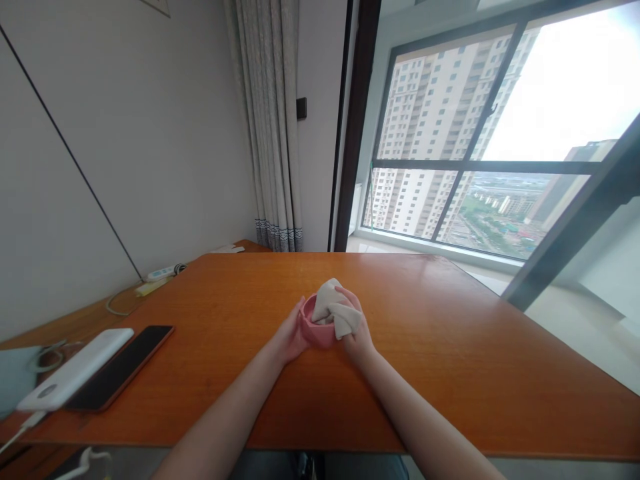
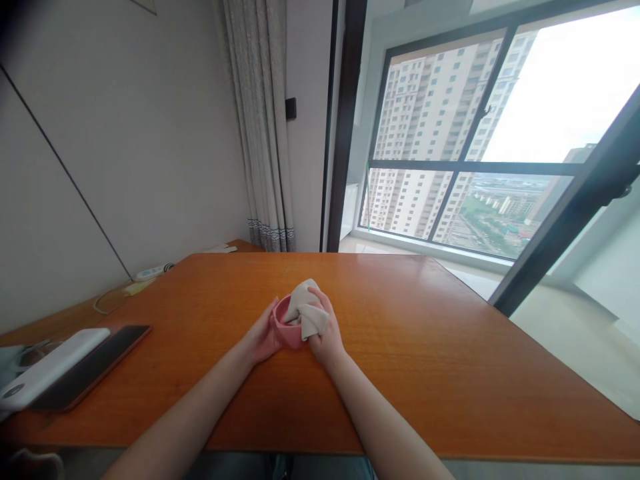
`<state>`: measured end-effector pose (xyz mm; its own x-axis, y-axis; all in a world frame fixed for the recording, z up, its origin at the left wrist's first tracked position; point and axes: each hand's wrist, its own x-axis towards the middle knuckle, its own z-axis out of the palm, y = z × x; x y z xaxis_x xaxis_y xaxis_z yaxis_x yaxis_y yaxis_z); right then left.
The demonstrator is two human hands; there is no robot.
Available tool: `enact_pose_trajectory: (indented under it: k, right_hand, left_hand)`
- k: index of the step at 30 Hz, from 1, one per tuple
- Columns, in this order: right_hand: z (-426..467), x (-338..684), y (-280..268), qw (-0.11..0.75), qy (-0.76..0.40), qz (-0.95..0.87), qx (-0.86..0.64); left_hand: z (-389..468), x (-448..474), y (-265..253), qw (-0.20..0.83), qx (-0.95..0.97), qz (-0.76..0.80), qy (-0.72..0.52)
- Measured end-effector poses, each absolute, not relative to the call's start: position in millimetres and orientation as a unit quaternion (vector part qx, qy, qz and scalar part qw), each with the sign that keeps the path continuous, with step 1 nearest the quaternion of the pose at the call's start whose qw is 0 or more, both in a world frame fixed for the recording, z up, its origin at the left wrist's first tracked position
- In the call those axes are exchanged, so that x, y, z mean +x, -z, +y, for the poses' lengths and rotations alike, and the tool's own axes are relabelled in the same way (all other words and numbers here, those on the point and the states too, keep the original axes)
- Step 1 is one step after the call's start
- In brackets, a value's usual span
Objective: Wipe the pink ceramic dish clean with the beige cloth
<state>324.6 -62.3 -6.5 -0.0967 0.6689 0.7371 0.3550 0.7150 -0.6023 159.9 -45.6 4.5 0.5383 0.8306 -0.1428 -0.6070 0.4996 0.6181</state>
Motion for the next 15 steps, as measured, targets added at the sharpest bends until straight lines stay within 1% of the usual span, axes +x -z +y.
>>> enact_pose_trajectory:
  k: [2, 4, 7, 12, 13, 15]
  right_hand:
    - [-55, 331, 11, 0.605, -0.165, -0.696, -0.351]
    - [-48, 335, 15, 0.626, -0.191, -0.672, -0.346]
    - [-43, 333, 19, 0.63, -0.207, -0.662, -0.349]
    - [-52, 316, 15, 0.552, -0.205, -0.724, -0.358]
    - [-54, 313, 15, 0.548, -0.211, -0.727, -0.356]
    - [-53, 311, 14, 0.574, -0.237, -0.696, -0.361]
  left_hand:
    - [-48, 159, -4, 0.861, 0.287, 0.193, -0.373]
    - [-49, 160, -3, 0.866, 0.298, 0.185, -0.355]
    - [-45, 164, 2, 0.842, 0.277, 0.195, -0.42]
    - [-35, 166, 5, 0.795, 0.243, 0.196, -0.521]
    - [-33, 165, 5, 0.787, 0.241, 0.196, -0.533]
    - [-32, 163, 3, 0.776, 0.232, 0.209, -0.548]
